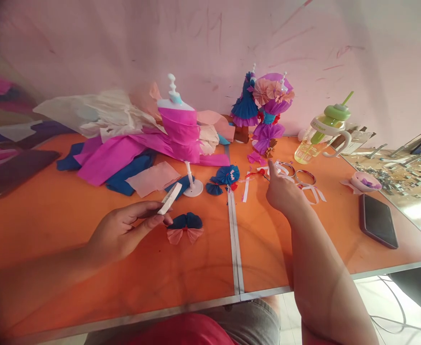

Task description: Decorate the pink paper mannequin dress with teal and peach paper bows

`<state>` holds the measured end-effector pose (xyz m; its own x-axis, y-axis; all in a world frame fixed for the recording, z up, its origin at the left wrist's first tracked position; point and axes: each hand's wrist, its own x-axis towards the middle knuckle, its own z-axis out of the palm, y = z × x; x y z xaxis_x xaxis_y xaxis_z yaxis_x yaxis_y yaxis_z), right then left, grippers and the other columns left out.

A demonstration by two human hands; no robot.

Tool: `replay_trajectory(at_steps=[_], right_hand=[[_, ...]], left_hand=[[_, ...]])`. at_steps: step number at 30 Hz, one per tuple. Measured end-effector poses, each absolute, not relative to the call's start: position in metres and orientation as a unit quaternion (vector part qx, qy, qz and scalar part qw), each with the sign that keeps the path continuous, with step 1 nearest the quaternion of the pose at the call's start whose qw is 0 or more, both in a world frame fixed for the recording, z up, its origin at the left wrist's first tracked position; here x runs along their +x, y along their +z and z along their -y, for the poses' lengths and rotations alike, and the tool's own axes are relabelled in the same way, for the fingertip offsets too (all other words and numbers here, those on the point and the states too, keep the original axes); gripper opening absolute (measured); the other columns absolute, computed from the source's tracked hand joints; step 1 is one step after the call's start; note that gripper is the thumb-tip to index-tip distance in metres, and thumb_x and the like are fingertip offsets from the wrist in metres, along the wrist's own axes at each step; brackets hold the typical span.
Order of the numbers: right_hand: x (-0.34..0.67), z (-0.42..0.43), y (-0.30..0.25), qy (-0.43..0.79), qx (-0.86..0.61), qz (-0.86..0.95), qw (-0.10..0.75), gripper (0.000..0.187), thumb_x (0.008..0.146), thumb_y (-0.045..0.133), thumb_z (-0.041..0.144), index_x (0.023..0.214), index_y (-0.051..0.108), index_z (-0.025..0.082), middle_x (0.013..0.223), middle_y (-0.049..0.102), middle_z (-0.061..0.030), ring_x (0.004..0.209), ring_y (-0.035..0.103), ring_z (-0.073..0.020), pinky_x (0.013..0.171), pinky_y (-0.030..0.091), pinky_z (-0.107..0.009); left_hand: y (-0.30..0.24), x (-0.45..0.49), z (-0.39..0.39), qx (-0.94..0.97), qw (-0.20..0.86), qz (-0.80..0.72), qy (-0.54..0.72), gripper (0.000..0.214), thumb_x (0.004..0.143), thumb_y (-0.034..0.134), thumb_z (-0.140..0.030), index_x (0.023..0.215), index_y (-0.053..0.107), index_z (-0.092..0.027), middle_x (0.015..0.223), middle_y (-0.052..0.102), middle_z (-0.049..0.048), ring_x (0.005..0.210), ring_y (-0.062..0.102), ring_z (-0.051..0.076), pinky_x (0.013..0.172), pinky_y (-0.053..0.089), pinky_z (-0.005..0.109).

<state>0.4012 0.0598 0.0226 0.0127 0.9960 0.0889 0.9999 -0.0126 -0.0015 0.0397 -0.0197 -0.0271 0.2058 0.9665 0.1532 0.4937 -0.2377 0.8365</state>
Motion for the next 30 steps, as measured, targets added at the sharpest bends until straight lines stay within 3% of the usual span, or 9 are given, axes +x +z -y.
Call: replay_trajectory(at_steps=[2, 5, 11, 13, 16, 18, 22, 26, 30], right_hand=[[0.391, -0.056, 0.03, -0.031, -0.726, 0.683, 0.073, 0.049, 0.093, 0.038, 0.05, 0.124, 0.056, 0.016, 0.089, 0.068, -0.0149, 0.078, 0.063, -0.0304, 0.062, 0.043, -0.036], [0.363, -0.041, 0.039, 0.044, -0.642, 0.745, 0.176, 0.054, 0.098, 0.019, 0.056, 0.105, 0.06, 0.02, 0.084, 0.065, -0.0083, 0.079, 0.061, -0.0233, 0.068, 0.043, -0.033], [0.316, -0.009, 0.034, 0.275, -0.389, 0.864, 0.164, 0.047, 0.102, 0.028, 0.047, 0.136, 0.047, 0.021, 0.087, 0.066, -0.0046, 0.083, 0.064, -0.0172, 0.074, 0.046, -0.028], [0.312, -0.007, 0.03, 0.303, -0.335, 0.874, 0.177, 0.048, 0.102, 0.029, 0.045, 0.145, 0.04, 0.025, 0.092, 0.067, -0.0041, 0.092, 0.064, -0.0172, 0.081, 0.046, -0.029], [0.313, -0.01, 0.026, 0.298, -0.363, 0.861, 0.192, 0.059, 0.1, 0.037, 0.045, 0.153, 0.023, 0.023, 0.09, 0.067, -0.0037, 0.077, 0.062, -0.0153, 0.073, 0.046, -0.028], [0.315, -0.013, 0.025, 0.277, -0.412, 0.847, 0.191, 0.063, 0.098, 0.044, 0.047, 0.151, 0.025, 0.019, 0.082, 0.065, -0.002, 0.065, 0.056, -0.0136, 0.064, 0.042, -0.026], [0.315, -0.014, 0.026, 0.248, -0.428, 0.847, 0.192, 0.041, 0.098, 0.042, 0.047, 0.125, 0.056, 0.02, 0.086, 0.066, -0.0037, 0.071, 0.056, -0.0132, 0.066, 0.04, -0.025], [0.307, -0.006, 0.024, 0.322, -0.385, 0.838, 0.214, 0.043, 0.102, 0.034, 0.041, 0.137, 0.041, 0.019, 0.099, 0.066, -0.0069, 0.085, 0.059, -0.0151, 0.076, 0.043, -0.028], [0.294, 0.004, 0.016, 0.376, -0.341, 0.839, 0.194, 0.036, 0.101, 0.035, 0.044, 0.123, 0.044, 0.018, 0.098, 0.066, -0.0069, 0.086, 0.06, -0.0157, 0.077, 0.045, -0.029]], left_hand=[[-0.028, 0.039, 0.02, 0.693, 0.347, -0.522, 0.355, 0.027, 0.088, 0.06, -0.046, 0.1, 0.069, -0.023, 0.091, 0.076, -0.0002, 0.084, 0.072, 0.015, 0.079, 0.054, 0.021], [-0.03, 0.039, 0.019, 0.677, 0.377, -0.517, 0.363, 0.032, 0.088, 0.061, -0.047, 0.104, 0.067, -0.021, 0.093, 0.076, 0.0026, 0.088, 0.071, 0.018, 0.082, 0.055, 0.024], [-0.028, 0.04, 0.019, 0.662, 0.403, -0.527, 0.349, 0.034, 0.09, 0.058, -0.047, 0.11, 0.064, -0.019, 0.1, 0.075, 0.005, 0.095, 0.069, 0.021, 0.087, 0.053, 0.027], [-0.027, 0.04, 0.019, 0.661, 0.401, -0.53, 0.348, 0.035, 0.09, 0.059, -0.048, 0.11, 0.064, -0.02, 0.101, 0.075, 0.0051, 0.096, 0.07, 0.021, 0.086, 0.053, 0.027], [-0.028, 0.04, 0.019, 0.663, 0.398, -0.531, 0.346, 0.034, 0.089, 0.059, -0.048, 0.108, 0.065, -0.02, 0.098, 0.076, 0.0036, 0.094, 0.07, 0.02, 0.085, 0.053, 0.025], [-0.028, 0.04, 0.02, 0.665, 0.395, -0.532, 0.344, 0.033, 0.089, 0.059, -0.048, 0.106, 0.066, -0.02, 0.097, 0.076, 0.003, 0.094, 0.07, 0.02, 0.085, 0.052, 0.024], [-0.028, 0.041, 0.021, 0.669, 0.39, -0.532, 0.343, 0.034, 0.089, 0.059, -0.048, 0.106, 0.066, -0.019, 0.097, 0.076, 0.0041, 0.093, 0.07, 0.021, 0.085, 0.053, 0.025], [-0.027, 0.043, 0.023, 0.67, 0.394, -0.528, 0.342, 0.034, 0.09, 0.059, -0.048, 0.109, 0.065, -0.021, 0.1, 0.076, 0.0037, 0.094, 0.071, 0.02, 0.085, 0.053, 0.025], [-0.028, 0.045, 0.024, 0.685, 0.374, -0.519, 0.347, 0.037, 0.09, 0.057, -0.049, 0.113, 0.066, -0.02, 0.106, 0.075, 0.007, 0.097, 0.07, 0.023, 0.086, 0.054, 0.028]])
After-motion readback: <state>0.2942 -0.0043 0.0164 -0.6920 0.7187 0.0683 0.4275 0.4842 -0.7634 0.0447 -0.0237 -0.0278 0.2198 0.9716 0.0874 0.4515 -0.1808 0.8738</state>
